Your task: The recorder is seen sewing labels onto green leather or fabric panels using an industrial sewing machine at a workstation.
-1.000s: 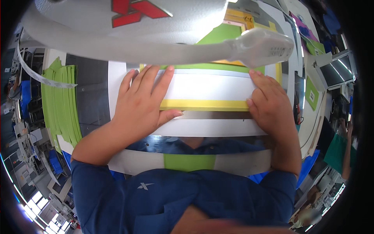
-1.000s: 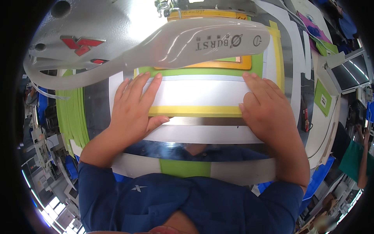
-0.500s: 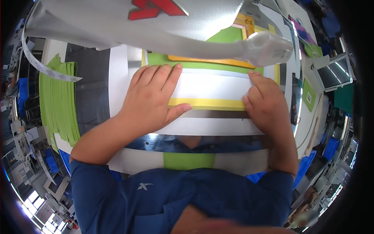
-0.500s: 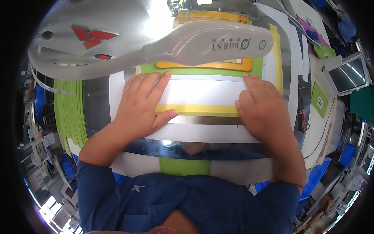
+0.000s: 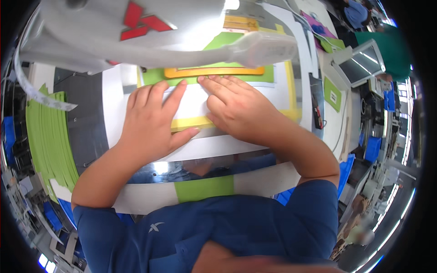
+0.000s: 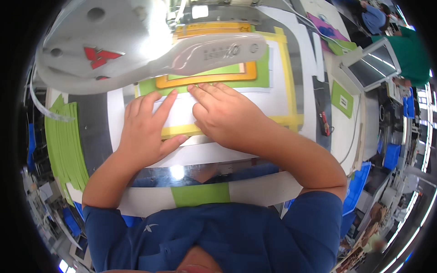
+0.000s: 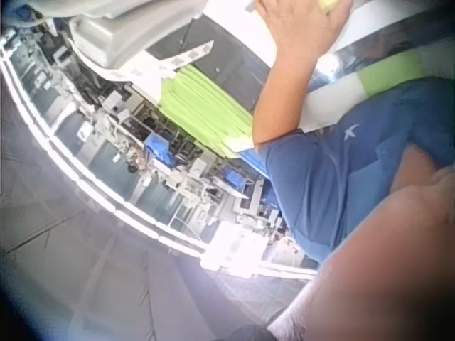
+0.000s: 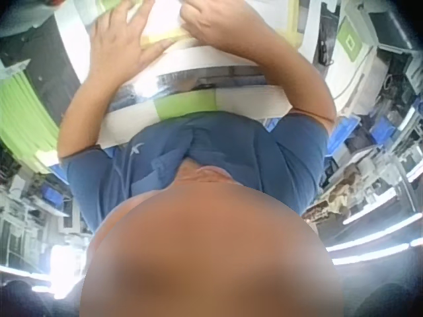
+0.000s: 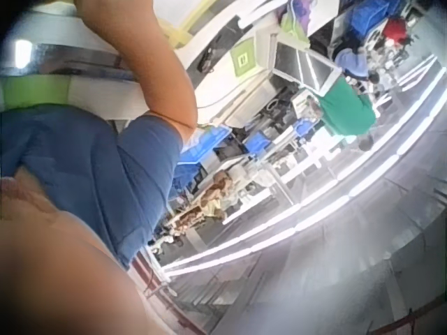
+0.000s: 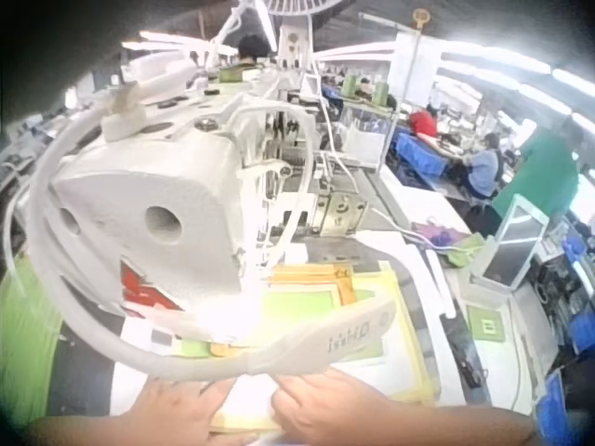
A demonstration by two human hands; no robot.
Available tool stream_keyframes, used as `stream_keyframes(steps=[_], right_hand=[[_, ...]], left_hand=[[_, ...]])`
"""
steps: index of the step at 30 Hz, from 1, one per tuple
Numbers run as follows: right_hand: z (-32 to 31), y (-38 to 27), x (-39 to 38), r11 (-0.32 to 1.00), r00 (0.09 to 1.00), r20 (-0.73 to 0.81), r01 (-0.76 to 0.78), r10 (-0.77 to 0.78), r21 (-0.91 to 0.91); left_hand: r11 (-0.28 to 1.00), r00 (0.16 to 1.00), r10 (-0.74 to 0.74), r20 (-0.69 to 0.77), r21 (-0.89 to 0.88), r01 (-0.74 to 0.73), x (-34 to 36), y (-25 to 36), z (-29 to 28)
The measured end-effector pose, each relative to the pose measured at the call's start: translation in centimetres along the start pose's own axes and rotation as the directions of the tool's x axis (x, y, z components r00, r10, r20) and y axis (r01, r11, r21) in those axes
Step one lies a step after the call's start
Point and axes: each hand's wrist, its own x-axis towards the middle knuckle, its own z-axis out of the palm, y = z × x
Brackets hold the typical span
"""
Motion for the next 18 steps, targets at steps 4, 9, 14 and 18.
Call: stream_keyframes(steps=[4,9,14,18], right_hand=[[-2.4,1.1,-2.7,0.976,0.964,0.163,-0.2,0.211,-0.084],[-3.6,2.2,-6.6,0.91,0.928,0.036,-0.356,0.371,-0.214],[-3.3,1.9,-7.1,0.884,0.915,0.007,-0.389,0.404,-0.258],[-3.1,1.5,-7.6,0.876,0.913,0.003,-0.39,0.407,-0.283]], left_hand=[[0.999,1.0,-0.029,0.008,0.045,0.029,-0.5,-0.1,-0.1],[0.997,1.0,-0.023,0.0,0.07,0.023,-0.6,0.0,0.0],[0.992,0.997,-0.069,0.04,0.108,0.065,-0.8,0.6,-0.2],[0.99,0.992,-0.077,0.104,0.123,0.064,-1.6,0.3,0.0]])
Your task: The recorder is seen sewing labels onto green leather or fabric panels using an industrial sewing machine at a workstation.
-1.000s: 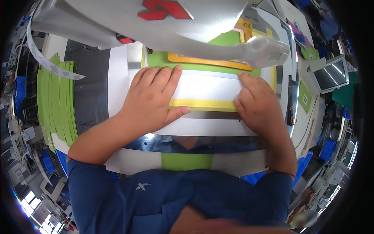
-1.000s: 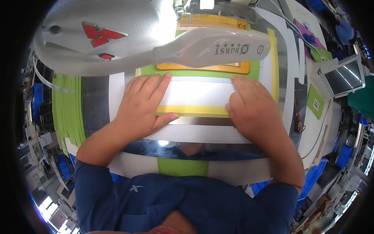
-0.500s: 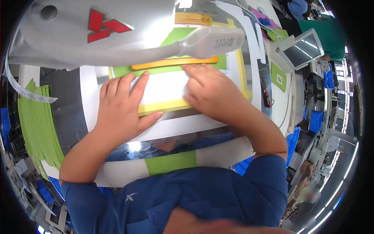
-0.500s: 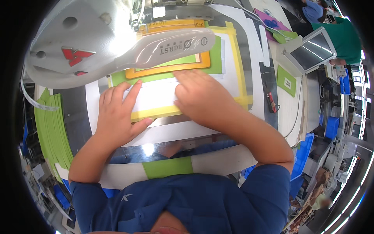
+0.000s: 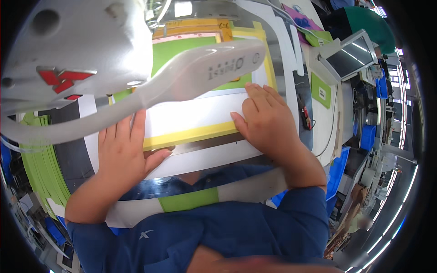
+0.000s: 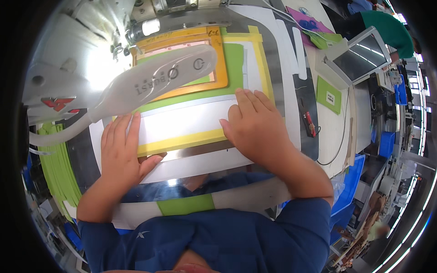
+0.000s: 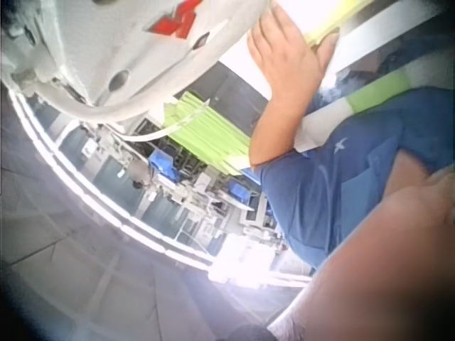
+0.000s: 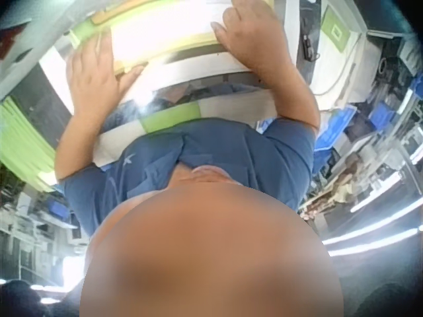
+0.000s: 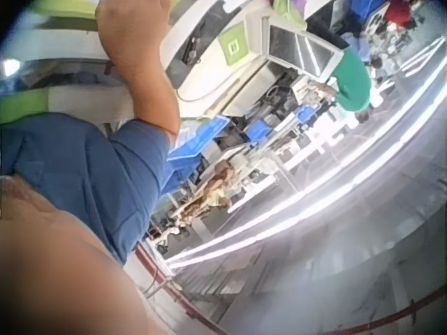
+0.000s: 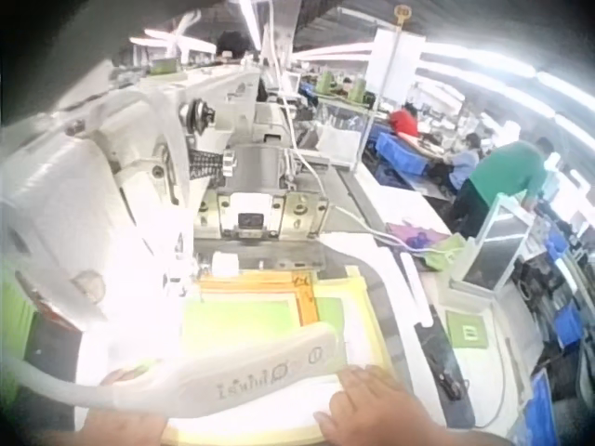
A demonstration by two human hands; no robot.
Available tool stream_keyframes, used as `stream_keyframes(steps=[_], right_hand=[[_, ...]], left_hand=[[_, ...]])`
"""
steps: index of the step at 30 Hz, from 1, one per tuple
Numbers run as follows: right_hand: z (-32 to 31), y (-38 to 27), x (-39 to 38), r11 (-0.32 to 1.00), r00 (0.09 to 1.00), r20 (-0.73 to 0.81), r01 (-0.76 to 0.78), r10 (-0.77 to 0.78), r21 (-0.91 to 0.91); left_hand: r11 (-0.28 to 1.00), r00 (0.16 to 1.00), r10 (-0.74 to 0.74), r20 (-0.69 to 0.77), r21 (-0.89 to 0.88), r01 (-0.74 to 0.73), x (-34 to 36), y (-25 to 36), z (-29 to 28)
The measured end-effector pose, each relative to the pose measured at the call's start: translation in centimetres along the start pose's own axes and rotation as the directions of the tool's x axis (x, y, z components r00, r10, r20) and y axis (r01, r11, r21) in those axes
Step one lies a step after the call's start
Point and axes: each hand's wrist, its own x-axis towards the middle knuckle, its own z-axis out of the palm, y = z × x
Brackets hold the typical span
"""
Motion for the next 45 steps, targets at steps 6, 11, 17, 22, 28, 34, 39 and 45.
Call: stream_keyframes(steps=[6,11,17,22,28,34,39,45], right_hand=[[-0.2,0.2,0.4,0.988,1.0,-0.018,0.0,0.003,0.153],[-0.3,0.0,0.3,0.985,1.0,0.008,0.009,-0.011,0.171],[0.1,-0.2,0.4,0.993,1.0,0.012,0.003,-0.004,0.116],[-0.2,0.0,-0.3,0.997,1.0,0.027,0.014,-0.016,0.07],[-0.1,0.2,-0.1,0.996,0.999,0.034,0.012,-0.015,0.089],[-0.3,-0.2,0.2,0.997,0.998,0.069,0.005,-0.01,0.08],[-0.6,-0.4,0.3,0.998,0.996,0.091,0.004,-0.009,0.06],[-0.5,0.3,0.2,0.996,0.996,0.083,0.012,-0.02,0.092]], left_hand=[[0.995,0.998,0.061,-0.012,0.076,-0.06,0.2,0.1,-0.6],[0.994,0.998,0.064,-0.019,0.095,-0.062,0.1,0.0,-1.0],[0.996,0.999,0.032,-0.019,0.086,-0.03,-0.2,0.3,-0.9],[0.999,0.997,0.053,-0.063,0.012,-0.052,0.5,0.5,-0.7],[0.997,0.992,0.024,-0.121,0.073,-0.016,0.8,0.1,-0.1],[0.996,0.994,0.02,-0.104,0.094,-0.01,0.8,-0.1,-0.4],[0.994,0.994,0.043,-0.104,0.109,-0.032,0.8,-0.4,-0.3],[0.995,0.995,0.022,-0.097,0.103,-0.012,1.0,0.1,-0.6]])
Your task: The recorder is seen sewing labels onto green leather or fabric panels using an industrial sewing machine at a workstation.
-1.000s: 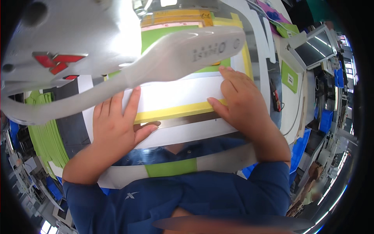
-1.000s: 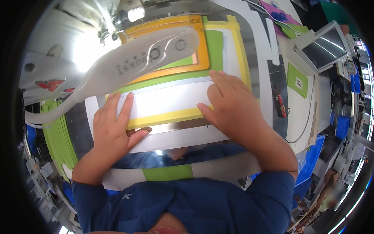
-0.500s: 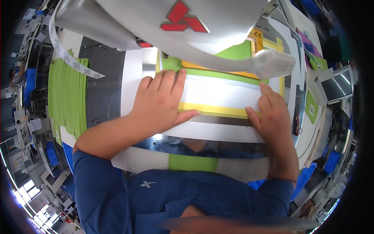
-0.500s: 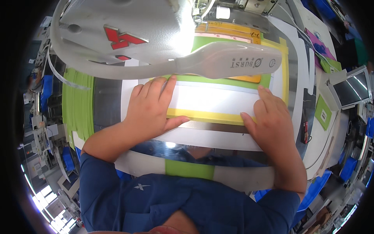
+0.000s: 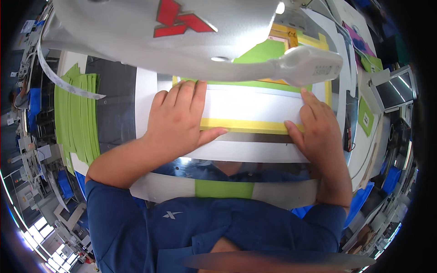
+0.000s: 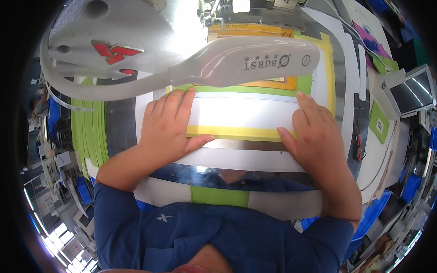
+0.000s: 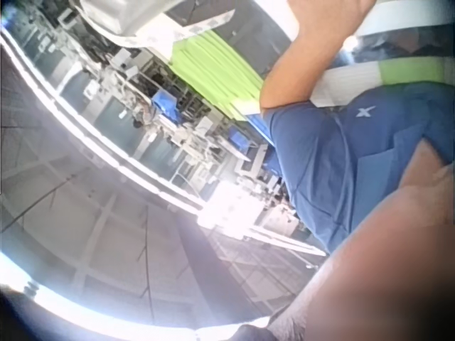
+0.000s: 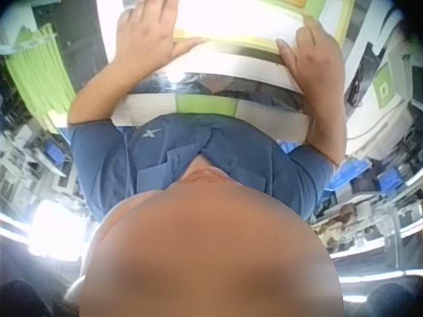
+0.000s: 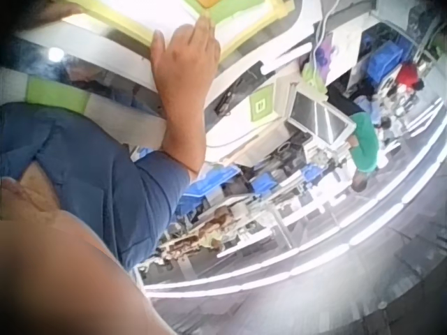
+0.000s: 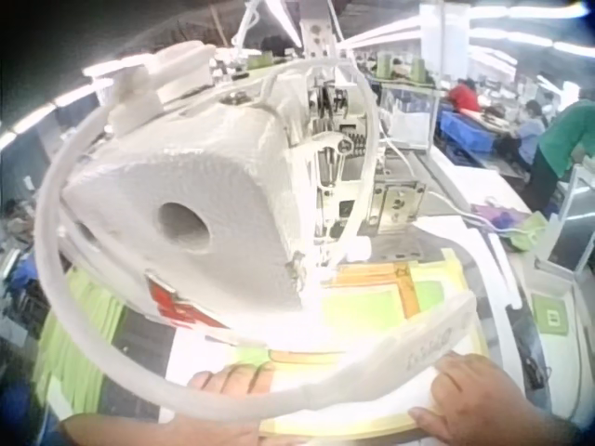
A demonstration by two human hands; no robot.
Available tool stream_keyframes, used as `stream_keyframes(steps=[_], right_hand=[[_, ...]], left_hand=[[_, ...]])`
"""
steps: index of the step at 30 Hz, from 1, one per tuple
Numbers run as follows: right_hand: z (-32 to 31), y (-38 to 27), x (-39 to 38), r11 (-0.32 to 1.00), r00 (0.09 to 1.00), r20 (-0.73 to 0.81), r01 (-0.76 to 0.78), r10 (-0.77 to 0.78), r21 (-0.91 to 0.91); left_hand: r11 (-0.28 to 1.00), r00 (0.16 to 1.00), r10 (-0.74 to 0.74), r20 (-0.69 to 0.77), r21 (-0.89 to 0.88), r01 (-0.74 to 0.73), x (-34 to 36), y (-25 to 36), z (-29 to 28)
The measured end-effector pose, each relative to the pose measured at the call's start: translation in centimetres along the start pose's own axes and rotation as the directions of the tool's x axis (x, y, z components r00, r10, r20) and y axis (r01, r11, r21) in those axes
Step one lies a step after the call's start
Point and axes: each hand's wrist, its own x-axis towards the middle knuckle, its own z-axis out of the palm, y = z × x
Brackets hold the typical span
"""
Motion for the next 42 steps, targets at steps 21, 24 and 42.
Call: stream_keyframes(steps=[21,24,42], right_hand=[[-4.2,10.1,-3.9,0.841,0.885,-0.048,-0.421,0.463,0.341],[-3.8,21.3,-9.5,0.676,0.733,-0.013,-0.62,0.68,0.399],[-7.0,18.2,-6.9,0.644,0.805,0.041,-0.502,0.591,0.578]], left_hand=[[0.995,0.994,-0.084,0.07,-0.054,0.088,2.3,-1.8,-0.6],[0.996,0.997,-0.072,0.027,-0.042,0.073,1.9,-2.5,-1.4],[0.989,0.947,0.099,-0.305,-0.071,-0.126,2.7,-0.9,1.6]])
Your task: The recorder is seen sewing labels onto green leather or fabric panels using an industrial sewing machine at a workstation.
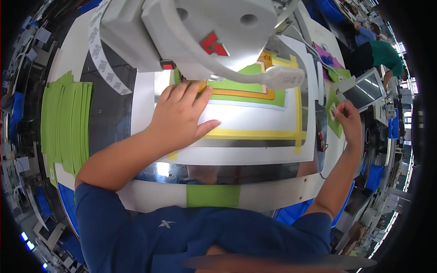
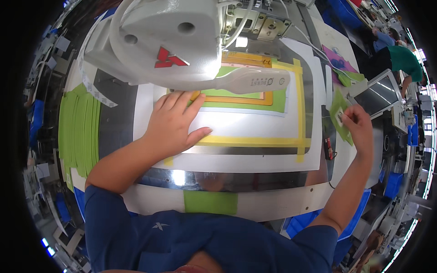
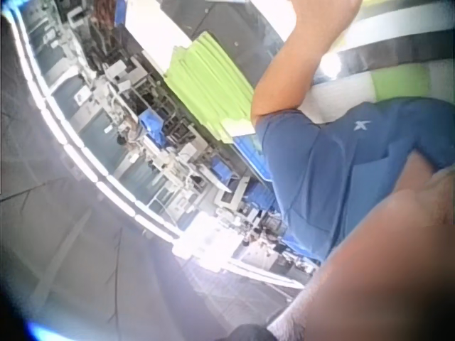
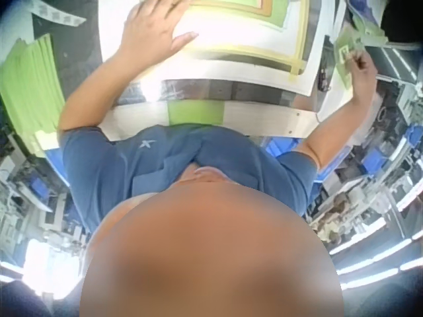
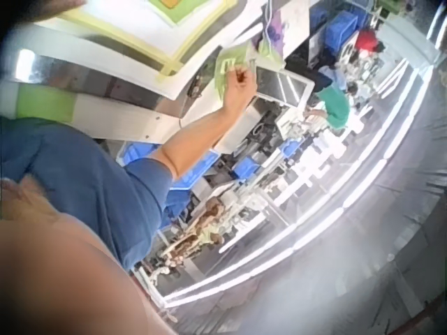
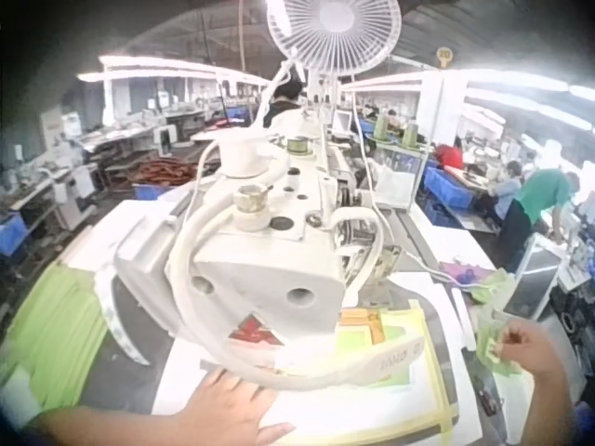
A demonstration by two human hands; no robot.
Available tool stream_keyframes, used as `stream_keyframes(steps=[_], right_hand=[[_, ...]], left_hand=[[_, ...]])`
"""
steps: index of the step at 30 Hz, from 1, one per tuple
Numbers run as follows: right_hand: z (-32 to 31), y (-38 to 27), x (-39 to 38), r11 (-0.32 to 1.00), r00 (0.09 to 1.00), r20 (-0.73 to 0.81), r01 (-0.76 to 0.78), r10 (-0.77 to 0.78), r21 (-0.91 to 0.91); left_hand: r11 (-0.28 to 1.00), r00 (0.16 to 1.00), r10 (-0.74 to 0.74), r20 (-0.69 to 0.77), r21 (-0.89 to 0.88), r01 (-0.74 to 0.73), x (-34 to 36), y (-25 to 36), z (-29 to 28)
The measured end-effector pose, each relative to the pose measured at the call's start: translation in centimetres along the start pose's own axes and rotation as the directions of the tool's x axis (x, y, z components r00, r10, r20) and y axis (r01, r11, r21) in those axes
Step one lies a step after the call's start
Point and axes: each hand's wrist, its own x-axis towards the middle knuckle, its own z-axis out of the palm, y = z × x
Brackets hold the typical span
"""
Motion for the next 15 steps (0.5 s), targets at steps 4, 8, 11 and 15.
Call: stream_keyframes(steps=[4,8,11,15], right_hand=[[10.0,-10.4,4.0,0.955,0.929,0.266,0.285,-0.256,-0.077],[17.8,-14.8,6.1,0.889,0.886,0.185,0.447,-0.426,-0.095],[20.5,-15.0,10.0,0.712,0.713,0.27,0.691,-0.646,-0.122],[22.0,-14.4,11.6,0.553,0.533,0.349,0.832,-0.771,-0.049]], left_hand=[[0.996,0.995,-0.089,0.054,0.029,0.087,-0.4,-0.3,-0.7],[0.999,0.998,-0.043,0.052,0.023,0.042,-0.8,-0.2,-0.8],[0.999,0.999,-0.01,0.032,-0.04,0.011,-0.6,-0.3,-0.3],[0.999,0.996,-0.032,0.087,-0.029,0.034,0.0,-0.3,-0.4]])
